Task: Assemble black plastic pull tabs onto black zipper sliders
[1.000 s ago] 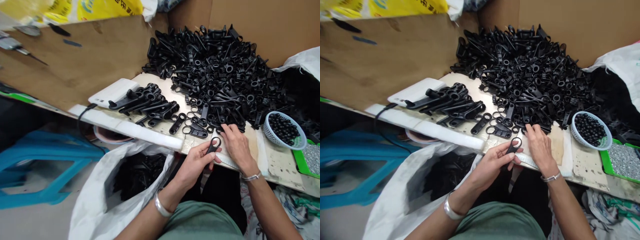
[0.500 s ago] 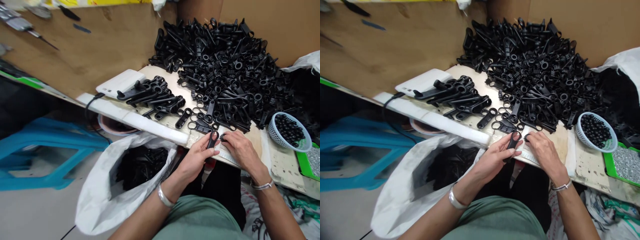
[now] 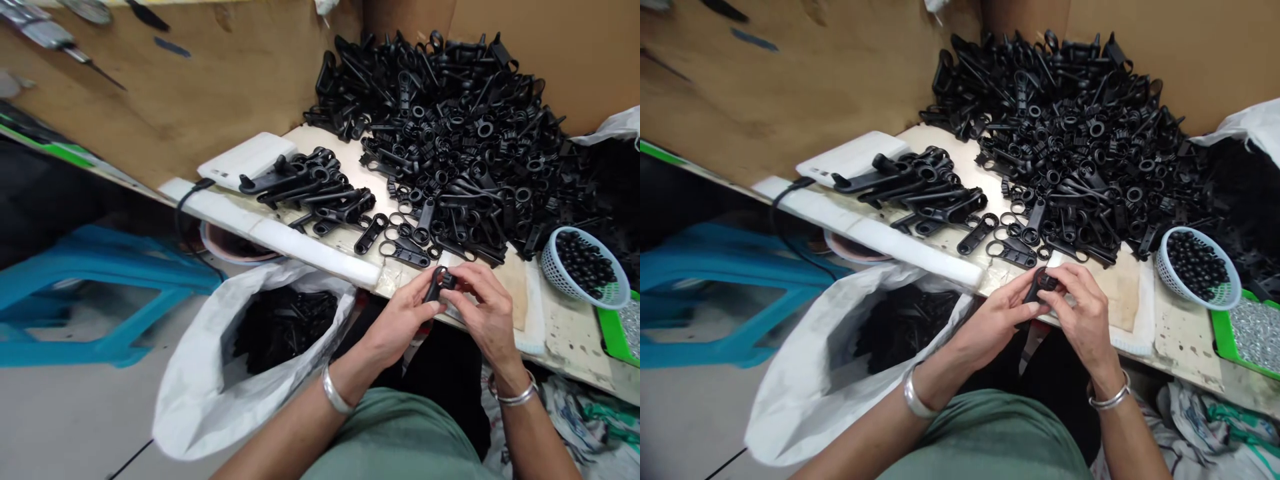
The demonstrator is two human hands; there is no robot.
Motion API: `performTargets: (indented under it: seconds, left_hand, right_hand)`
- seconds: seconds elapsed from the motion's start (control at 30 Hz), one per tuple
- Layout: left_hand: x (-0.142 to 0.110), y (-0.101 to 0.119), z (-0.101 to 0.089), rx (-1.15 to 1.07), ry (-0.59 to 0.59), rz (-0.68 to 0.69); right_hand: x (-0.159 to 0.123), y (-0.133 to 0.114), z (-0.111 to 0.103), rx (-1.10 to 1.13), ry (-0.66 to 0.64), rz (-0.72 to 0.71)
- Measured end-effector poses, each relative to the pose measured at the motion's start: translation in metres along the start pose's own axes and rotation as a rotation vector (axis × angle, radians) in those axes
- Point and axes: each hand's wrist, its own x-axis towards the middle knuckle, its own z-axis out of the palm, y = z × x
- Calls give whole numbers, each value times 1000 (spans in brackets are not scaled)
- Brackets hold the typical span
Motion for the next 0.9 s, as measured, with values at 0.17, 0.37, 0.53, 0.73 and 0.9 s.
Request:
performTargets:
  seconds: [0.17,0.37,0.53,0.73,0.9]
  left_hand:
    - [-1,-2,-1,79,-44,69]
    - [-3,1,-2,493,-96,237]
    - [-10,10,1,951,-95,328]
    - [-21,4,2,1050,-58,387]
    - [-27,-3,-2,1110,-25,485]
  right_hand:
    - [0,3,3,-31,20,-27]
    - [3,-6,-3,-88,2,-50]
    - [-6,-17,-13,18,2,70]
    - [-29,-7,-28,345,-149,379]
    - [-27,-11,-7,344,-236,489]
